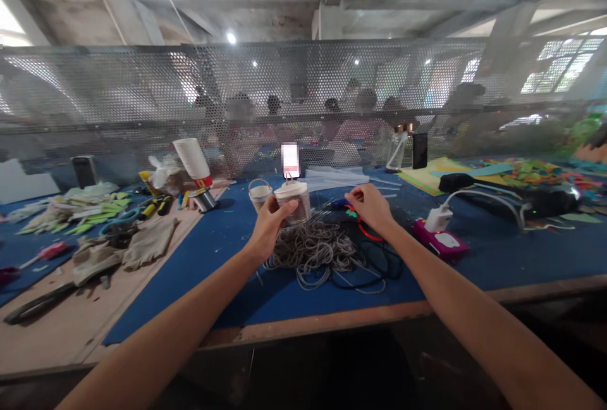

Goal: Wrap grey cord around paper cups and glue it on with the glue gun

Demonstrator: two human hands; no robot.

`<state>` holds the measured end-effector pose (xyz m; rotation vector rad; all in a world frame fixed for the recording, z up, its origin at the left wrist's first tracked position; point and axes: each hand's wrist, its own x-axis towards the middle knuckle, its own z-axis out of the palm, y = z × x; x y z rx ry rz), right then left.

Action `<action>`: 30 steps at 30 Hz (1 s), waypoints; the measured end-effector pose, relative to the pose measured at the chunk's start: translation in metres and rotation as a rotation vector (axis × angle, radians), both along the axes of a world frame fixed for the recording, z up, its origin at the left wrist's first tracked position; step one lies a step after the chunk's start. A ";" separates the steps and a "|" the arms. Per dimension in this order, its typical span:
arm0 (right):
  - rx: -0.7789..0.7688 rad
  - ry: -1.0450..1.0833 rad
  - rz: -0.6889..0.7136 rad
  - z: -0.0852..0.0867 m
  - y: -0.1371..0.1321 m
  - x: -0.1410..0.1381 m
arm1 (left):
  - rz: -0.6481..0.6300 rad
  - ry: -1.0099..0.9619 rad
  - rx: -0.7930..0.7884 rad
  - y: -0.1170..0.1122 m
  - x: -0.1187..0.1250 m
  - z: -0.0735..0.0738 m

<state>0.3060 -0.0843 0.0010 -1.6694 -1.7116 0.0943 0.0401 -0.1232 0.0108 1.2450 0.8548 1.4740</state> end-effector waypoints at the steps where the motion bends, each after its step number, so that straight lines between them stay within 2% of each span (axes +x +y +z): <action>1: 0.051 0.082 0.147 0.002 -0.004 -0.008 | 0.025 0.024 0.009 0.001 0.000 -0.001; 4: 0.097 0.327 0.514 0.006 -0.019 -0.032 | 0.096 0.099 0.050 0.002 0.001 -0.004; 7: 0.072 0.415 0.652 0.006 -0.032 -0.051 | 0.128 0.188 0.089 0.000 0.003 -0.005; 13: 0.109 0.479 0.669 0.002 -0.039 -0.061 | 0.133 0.270 0.112 -0.004 0.005 -0.006; 21: 0.019 0.615 0.702 0.013 -0.041 -0.055 | 0.144 0.261 0.114 -0.005 0.004 -0.001; 30: 0.033 0.693 0.666 0.018 -0.042 -0.052 | 0.131 0.243 0.109 -0.005 0.003 -0.002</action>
